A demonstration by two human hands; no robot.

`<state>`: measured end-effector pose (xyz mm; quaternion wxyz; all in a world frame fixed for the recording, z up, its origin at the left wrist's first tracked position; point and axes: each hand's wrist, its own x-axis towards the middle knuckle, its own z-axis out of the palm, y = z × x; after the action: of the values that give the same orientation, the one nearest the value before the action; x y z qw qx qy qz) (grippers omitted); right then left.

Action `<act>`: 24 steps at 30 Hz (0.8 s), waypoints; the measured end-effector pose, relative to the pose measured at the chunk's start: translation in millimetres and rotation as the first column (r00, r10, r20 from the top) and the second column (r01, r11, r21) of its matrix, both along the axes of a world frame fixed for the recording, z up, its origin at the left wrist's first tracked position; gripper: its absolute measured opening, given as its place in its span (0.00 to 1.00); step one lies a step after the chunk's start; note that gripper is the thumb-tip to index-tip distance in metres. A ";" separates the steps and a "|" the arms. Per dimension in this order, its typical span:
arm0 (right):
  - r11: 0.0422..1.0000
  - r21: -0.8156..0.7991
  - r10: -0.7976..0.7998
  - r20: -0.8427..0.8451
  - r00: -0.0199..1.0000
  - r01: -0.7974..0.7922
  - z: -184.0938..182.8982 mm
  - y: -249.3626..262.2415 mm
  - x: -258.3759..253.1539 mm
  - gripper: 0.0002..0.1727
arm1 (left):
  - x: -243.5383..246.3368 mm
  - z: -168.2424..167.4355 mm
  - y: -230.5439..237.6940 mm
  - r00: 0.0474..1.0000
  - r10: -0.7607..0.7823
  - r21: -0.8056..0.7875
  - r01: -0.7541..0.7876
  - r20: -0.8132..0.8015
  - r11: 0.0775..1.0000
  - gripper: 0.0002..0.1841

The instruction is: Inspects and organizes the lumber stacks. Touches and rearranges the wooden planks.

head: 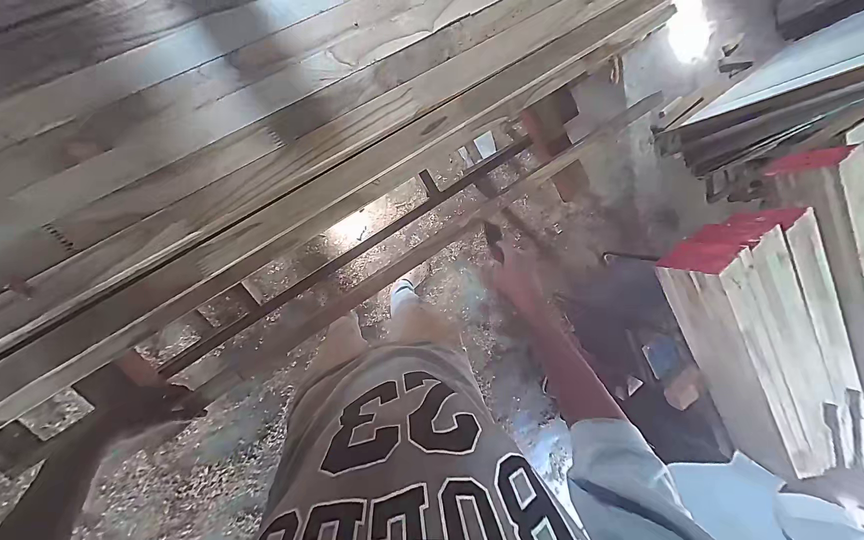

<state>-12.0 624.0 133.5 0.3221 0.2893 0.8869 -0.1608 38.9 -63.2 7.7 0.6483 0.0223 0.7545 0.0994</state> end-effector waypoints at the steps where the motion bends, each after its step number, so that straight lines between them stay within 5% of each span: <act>1: 0.998 0.023 -0.059 -0.074 0.995 0.061 -10.0 8.5 0.0 0.29 | 0.3 -1.4 -0.7 1.000 -0.006 -0.006 0.006 -0.009 1.000 0.24; 3: 0.990 0.058 -0.115 -0.191 0.975 0.128 -41.7 23.6 -0.6 0.32 | 1.6 -0.7 -0.3 1.000 -0.019 -0.023 0.018 -0.017 1.000 0.25; 6: 0.988 0.102 -0.103 -0.154 0.983 0.119 -67.8 31.1 15.8 0.33 | -0.3 5.7 2.2 1.000 -0.022 -0.031 0.022 -0.011 0.999 0.25; 13: 0.990 0.070 -0.102 -0.249 0.963 0.123 -40.4 42.7 -8.7 0.27 | 1.7 1.3 0.6 1.000 0.007 -0.029 -0.008 -0.015 1.000 0.25; 19: 0.999 -0.028 -0.040 -0.002 0.999 0.040 0.7 24.7 -14.2 0.27 | 15.5 4.6 -5.3 0.991 0.037 -0.027 -0.041 -0.132 0.999 0.27; 24: 0.989 0.113 -0.059 -0.314 0.948 0.099 -44.3 70.2 -24.5 0.34 | 43.4 19.1 9.6 0.914 0.102 -0.132 -0.165 -0.392 0.977 0.39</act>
<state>-36.4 694.2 89.2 0.1531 0.3157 0.9227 -0.1599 82.2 -53.6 26.7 0.4797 -0.0632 0.8719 0.0757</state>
